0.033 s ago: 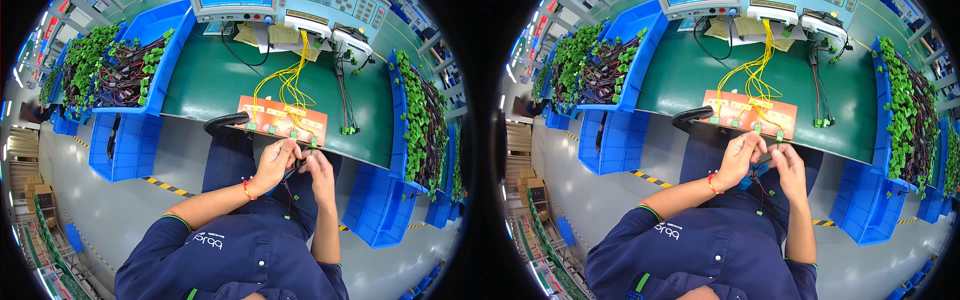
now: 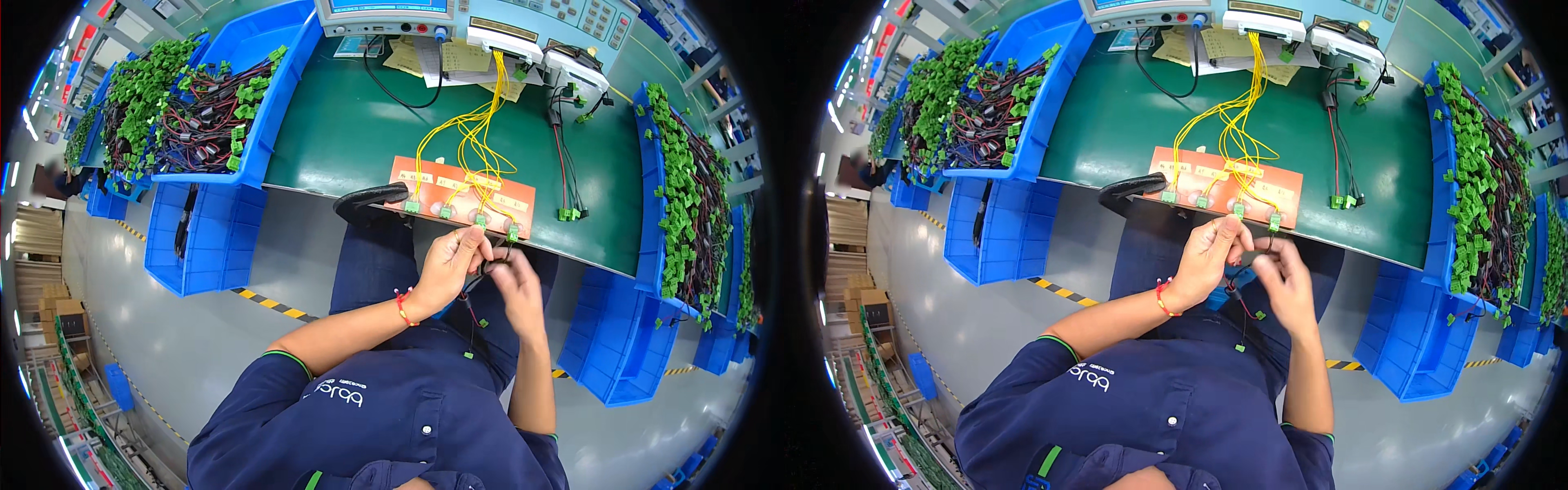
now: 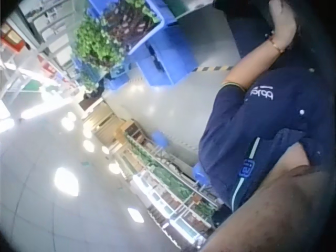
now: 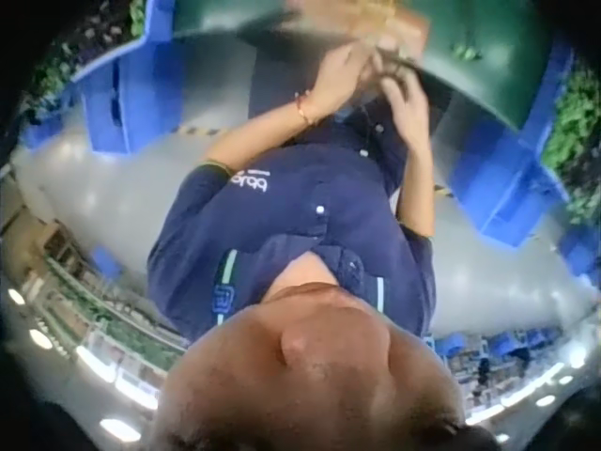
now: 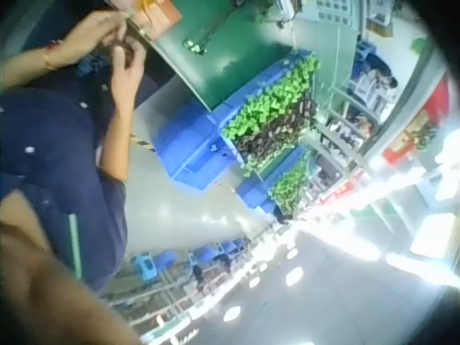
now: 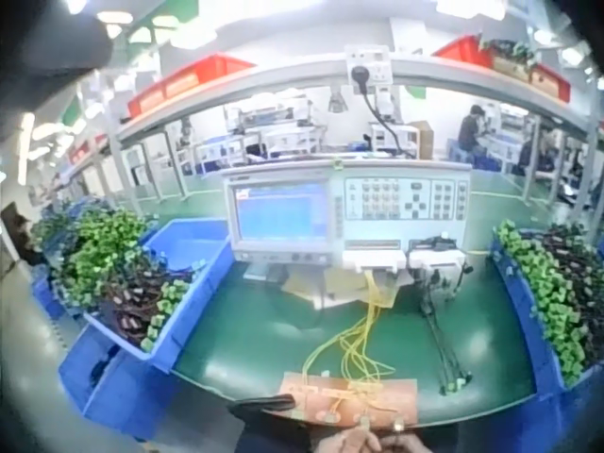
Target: Manually assemble wires into green plastic connectors and prepare them for testing at a factory workstation.
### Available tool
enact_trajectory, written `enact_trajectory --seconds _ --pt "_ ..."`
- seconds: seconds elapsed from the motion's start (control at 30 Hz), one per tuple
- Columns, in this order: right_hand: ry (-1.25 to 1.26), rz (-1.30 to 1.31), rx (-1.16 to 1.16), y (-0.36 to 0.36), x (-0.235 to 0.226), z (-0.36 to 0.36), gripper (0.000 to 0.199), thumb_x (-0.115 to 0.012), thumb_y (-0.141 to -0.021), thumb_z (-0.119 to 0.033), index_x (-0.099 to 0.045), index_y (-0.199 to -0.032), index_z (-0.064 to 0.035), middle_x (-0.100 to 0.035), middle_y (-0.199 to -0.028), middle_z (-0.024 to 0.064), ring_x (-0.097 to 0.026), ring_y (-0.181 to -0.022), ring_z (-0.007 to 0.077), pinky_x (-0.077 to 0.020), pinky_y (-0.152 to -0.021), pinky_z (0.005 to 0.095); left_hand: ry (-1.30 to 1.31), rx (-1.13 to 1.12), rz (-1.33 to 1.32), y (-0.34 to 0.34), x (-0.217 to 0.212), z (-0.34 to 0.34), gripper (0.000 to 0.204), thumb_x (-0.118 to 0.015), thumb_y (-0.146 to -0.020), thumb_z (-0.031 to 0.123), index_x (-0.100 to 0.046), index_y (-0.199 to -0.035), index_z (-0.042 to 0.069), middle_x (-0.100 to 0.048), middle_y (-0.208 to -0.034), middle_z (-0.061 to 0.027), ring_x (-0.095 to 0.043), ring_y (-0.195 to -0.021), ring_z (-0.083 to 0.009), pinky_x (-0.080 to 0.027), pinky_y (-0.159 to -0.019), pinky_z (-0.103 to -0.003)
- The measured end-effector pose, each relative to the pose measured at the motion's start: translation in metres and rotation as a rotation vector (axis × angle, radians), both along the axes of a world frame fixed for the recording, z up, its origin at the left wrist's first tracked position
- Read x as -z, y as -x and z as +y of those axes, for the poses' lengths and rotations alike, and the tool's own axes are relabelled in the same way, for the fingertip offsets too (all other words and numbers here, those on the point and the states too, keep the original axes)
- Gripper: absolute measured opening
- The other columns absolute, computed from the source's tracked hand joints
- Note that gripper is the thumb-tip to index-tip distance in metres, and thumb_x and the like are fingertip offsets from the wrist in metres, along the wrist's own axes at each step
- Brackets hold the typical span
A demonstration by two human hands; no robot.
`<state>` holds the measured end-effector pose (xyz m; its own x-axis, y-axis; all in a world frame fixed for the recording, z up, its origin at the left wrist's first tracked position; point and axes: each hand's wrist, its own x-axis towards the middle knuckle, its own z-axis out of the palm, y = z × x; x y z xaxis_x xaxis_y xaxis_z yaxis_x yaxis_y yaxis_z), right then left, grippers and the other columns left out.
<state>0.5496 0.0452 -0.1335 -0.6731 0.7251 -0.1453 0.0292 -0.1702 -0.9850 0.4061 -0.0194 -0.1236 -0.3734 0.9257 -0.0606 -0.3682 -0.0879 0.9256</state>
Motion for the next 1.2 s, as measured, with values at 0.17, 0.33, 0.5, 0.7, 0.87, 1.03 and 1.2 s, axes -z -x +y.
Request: enact_trajectory --seconds 0.17,0.33,0.5,0.7,0.87,1.03,1.2 --pt "-0.564 -0.643 -0.501 -0.018 0.024 -0.030 0.049 -0.075 -0.079 -0.023 -0.054 -0.116 0.0004 -0.063 -0.093 0.0194 -0.060 -0.087 0.0380 -0.0466 -0.081 0.0421 0.137 0.175 0.004 0.027 0.005 -0.005 0.047 -0.049 -0.101 0.042 -0.067 -0.085 0.001 -0.064 -0.081 -0.0013 -0.054 -0.076 -0.0090 -0.045 -0.073 -0.026" --pt "-0.102 -0.422 -0.354 -0.035 0.016 -0.029 0.031 -0.064 -0.090 -0.012 -0.049 -0.116 -0.0049 -0.059 -0.067 0.0079 -0.057 -0.055 0.0233 -0.0442 -0.051 0.0333 0.035 -0.192 0.622 0.019 -0.018 -0.038 0.016 -0.064 -0.091 0.012 -0.064 -0.103 0.002 -0.059 -0.096 -0.0069 -0.056 -0.085 -0.0137 -0.047 -0.078 -0.029" --pt "0.568 0.008 -0.224 -0.031 -0.027 -0.012 0.032 -0.054 -0.096 -0.002 -0.039 -0.124 -0.0052 -0.057 -0.068 0.0036 -0.051 -0.050 0.0076 -0.0441 -0.046 0.0220 -0.444 0.305 0.902 -0.006 -0.033 -0.063 0.049 -0.071 -0.075 -0.001 -0.059 -0.121 0.010 -0.056 -0.113 -0.0098 -0.058 -0.095 -0.0283 -0.049 -0.083 -0.038" --pt "1.091 0.641 0.009 -0.014 -0.013 -0.016 0.016 -0.049 -0.096 -0.006 -0.046 -0.112 -0.0055 -0.047 -0.071 0.0027 -0.040 -0.049 0.0072 -0.0363 -0.043 0.0200 -0.534 0.477 1.203 -0.005 -0.044 -0.057 0.051 -0.064 -0.080 0.005 -0.056 -0.130 0.014 -0.048 -0.134 -0.0118 -0.052 -0.113 -0.0289 -0.046 -0.095 -0.040" --pt "1.280 0.817 0.168 0.007 -0.028 -0.029 0.012 -0.045 -0.099 -0.007 -0.050 -0.110 -0.0054 -0.048 -0.078 0.0037 -0.045 -0.056 0.0071 -0.0431 -0.049 0.0195 -0.532 0.382 1.101 0.011 -0.049 -0.050 0.046 -0.057 -0.084 0.000 -0.057 -0.129 0.008 -0.056 -0.127 -0.0134 -0.057 -0.115 -0.0294 -0.049 -0.095 -0.039" --pt "1.241 0.640 0.221 0.009 -0.040 -0.034 0.022 -0.045 -0.098 -0.005 -0.053 -0.119 -0.0034 -0.053 -0.087 0.0049 -0.047 -0.057 0.0071 -0.0538 -0.063 0.0242 -0.262 0.183 0.765 0.028 -0.056 -0.051 0.044 -0.064 -0.087 -0.002 -0.054 -0.130 0.003 -0.064 -0.115 -0.0120 -0.065 -0.102 -0.0218 -0.052 -0.086 -0.031" --pt "1.331 0.857 0.053 0.017 -0.045 -0.037 0.025 -0.043 -0.098 -0.003 -0.051 -0.122 -0.0027 -0.053 -0.097 0.0060 -0.045 -0.058 0.0058 -0.0551 -0.074 0.0293 0.070 0.151 0.342 0.042 -0.050 -0.051 0.045 -0.070 -0.087 0.009 -0.052 -0.128 0.002 -0.054 -0.092 -0.0027 -0.052 -0.078 -0.0069 -0.045 -0.070 -0.022"
